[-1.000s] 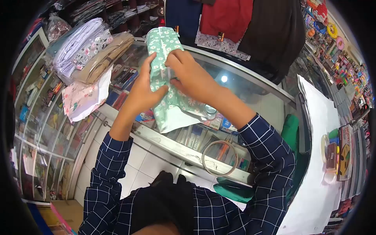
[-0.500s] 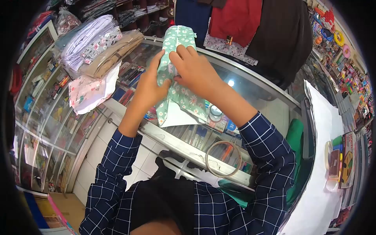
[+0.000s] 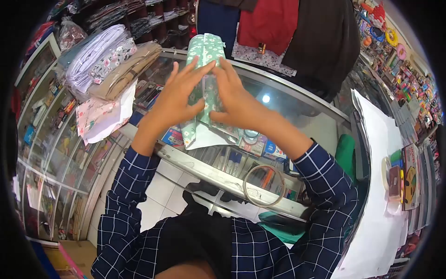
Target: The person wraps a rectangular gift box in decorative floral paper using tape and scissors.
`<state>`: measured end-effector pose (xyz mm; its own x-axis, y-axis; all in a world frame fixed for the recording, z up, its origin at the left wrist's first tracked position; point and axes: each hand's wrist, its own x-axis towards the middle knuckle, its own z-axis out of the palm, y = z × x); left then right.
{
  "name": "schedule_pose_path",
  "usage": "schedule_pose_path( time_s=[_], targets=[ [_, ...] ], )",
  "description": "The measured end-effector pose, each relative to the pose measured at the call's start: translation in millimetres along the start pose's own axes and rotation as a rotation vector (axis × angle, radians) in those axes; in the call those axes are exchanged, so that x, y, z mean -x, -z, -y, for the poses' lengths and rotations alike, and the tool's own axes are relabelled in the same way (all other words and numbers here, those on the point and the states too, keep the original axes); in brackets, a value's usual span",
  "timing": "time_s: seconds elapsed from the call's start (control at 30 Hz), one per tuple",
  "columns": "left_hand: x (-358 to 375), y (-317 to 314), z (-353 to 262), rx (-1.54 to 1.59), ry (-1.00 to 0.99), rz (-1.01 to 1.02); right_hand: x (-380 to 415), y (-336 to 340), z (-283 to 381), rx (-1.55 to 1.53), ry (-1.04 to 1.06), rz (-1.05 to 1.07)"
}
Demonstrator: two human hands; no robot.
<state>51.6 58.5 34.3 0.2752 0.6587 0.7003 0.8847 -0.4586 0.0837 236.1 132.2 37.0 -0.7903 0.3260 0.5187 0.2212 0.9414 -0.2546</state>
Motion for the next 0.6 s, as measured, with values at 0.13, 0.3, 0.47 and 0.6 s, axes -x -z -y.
schedule_pose_path(
  time_s=[0.13,0.3,0.47,0.6],
  targets=[
    [-5,0,9,0.121,0.048,0.025,16,0,-3,-0.28,-0.121,0.01],
    [-13,-6,17,0.17,0.017,-0.034,44,66,49,0.007,-0.249,0.482],
    [-15,-9,26,0.209,0.001,-0.032,78,77,67,0.099,-0.199,0.855],
    [-12,-11,26,0.189,-0.006,-0.067,95,92,65,0.19,-0.242,0.634]
  ],
)
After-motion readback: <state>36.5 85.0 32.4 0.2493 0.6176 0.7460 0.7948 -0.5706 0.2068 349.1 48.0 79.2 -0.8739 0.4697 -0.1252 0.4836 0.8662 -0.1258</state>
